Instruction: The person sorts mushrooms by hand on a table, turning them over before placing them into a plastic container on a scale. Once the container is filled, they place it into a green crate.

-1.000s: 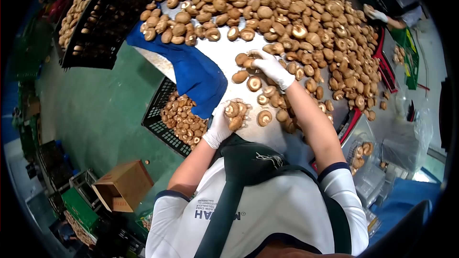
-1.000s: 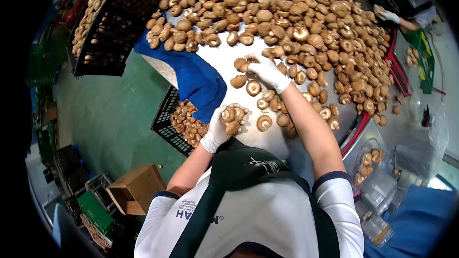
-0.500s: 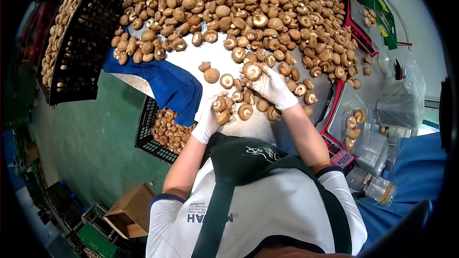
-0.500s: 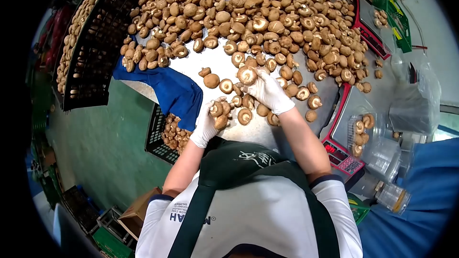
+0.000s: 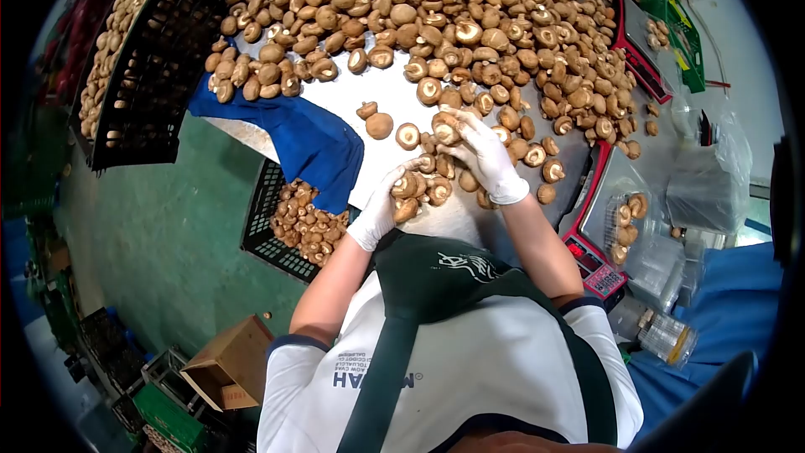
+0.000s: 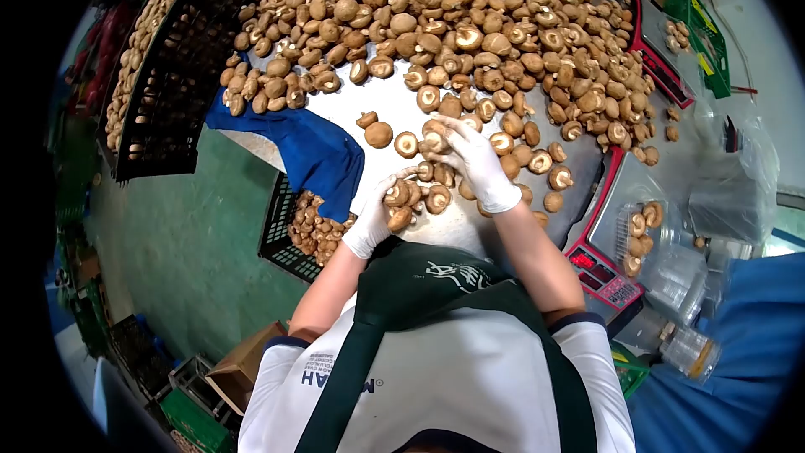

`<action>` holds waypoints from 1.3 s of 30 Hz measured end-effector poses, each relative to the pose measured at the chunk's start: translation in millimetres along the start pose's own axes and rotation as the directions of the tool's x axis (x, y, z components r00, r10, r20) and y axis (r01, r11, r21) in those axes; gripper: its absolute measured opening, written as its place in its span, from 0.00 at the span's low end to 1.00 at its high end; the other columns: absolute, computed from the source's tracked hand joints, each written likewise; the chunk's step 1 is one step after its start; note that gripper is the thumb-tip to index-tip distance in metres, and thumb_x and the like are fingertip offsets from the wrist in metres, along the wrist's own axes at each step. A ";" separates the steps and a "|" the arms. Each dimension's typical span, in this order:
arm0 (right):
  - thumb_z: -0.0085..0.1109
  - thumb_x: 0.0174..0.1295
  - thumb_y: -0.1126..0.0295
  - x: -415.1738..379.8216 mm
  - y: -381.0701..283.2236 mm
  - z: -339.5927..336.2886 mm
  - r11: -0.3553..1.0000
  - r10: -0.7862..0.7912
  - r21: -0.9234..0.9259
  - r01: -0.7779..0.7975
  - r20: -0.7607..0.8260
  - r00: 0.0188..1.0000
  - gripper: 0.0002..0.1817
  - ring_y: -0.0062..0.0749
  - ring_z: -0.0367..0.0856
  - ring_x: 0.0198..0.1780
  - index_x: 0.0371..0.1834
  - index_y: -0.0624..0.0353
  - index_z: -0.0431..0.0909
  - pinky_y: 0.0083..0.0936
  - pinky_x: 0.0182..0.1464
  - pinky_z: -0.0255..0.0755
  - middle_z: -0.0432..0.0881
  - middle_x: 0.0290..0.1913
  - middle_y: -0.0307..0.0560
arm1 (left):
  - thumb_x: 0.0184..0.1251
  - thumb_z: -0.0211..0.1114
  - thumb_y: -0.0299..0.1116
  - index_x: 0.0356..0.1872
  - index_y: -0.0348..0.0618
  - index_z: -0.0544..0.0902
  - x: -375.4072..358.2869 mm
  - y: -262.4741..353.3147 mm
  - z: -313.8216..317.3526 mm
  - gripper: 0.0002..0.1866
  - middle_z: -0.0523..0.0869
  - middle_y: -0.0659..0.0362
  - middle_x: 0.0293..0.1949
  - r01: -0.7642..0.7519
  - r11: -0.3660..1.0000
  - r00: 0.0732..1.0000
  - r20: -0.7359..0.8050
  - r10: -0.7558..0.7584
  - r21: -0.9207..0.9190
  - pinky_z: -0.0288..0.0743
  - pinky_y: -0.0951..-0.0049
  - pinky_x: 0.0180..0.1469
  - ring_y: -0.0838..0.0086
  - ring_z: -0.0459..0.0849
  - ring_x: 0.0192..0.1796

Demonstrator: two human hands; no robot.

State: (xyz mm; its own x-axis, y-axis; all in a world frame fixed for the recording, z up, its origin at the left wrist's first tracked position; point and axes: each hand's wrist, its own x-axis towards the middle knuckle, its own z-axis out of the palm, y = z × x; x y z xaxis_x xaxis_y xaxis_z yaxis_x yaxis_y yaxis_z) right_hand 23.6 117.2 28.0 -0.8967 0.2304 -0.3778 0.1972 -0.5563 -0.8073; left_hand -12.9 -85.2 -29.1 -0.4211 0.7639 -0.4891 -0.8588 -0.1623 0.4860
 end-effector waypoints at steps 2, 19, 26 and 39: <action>0.56 0.70 0.68 3.2 5.1 -6.7 0.856 -0.219 -0.481 0.190 -0.005 0.976 0.21 0.33 0.79 0.58 0.64 0.62 0.72 0.26 0.55 0.77 0.79 0.57 0.49 | 0.71 0.52 0.55 0.67 0.46 0.70 -1.5 -0.6 -3.2 0.30 0.85 0.53 0.44 0.039 0.999 0.999 -0.027 -0.040 -0.012 0.81 0.74 0.31 0.71 0.84 0.36; 0.59 0.59 0.68 123.3 70.1 47.8 0.323 -0.234 -0.868 0.376 0.312 0.921 0.29 0.43 0.81 0.52 0.67 0.49 0.71 0.34 0.53 0.77 0.81 0.55 0.49 | 0.73 0.48 0.52 0.66 0.41 0.70 -12.2 -14.4 -48.5 0.30 0.85 0.48 0.49 -0.017 0.984 0.993 -0.122 -0.006 -0.180 0.83 0.69 0.41 0.68 0.85 0.40; 0.36 0.74 0.54 93.3 21.9 -23.3 0.770 0.318 0.405 -0.493 0.426 0.847 0.30 0.45 0.80 0.52 0.69 0.67 0.62 0.41 0.56 0.78 0.75 0.61 0.61 | 0.71 0.47 0.56 0.67 0.45 0.70 -9.2 -11.3 -51.4 0.32 0.84 0.48 0.53 0.047 0.980 0.993 -0.099 -0.067 -0.191 0.80 0.66 0.42 0.66 0.85 0.42; 0.42 0.63 0.43 26.5 1.9 -40.7 0.565 0.045 0.659 -0.496 0.576 0.816 0.37 0.38 0.74 0.27 0.61 0.67 0.70 0.24 0.14 0.62 0.78 0.48 0.66 | 0.70 0.52 0.55 0.64 0.44 0.70 -2.6 -14.3 -50.3 0.30 0.83 0.51 0.49 0.016 0.984 0.999 -0.045 -0.024 -0.175 0.80 0.64 0.45 0.66 0.83 0.46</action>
State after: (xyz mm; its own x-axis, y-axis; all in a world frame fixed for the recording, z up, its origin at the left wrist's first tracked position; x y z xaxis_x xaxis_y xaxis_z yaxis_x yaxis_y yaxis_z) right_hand 16.4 154.7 -1.9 -0.9512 -0.2971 -0.0837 0.2956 -0.9548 0.0300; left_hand -14.3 -116.3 -71.1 -0.4127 0.7385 -0.5331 -0.9033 -0.2569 0.3435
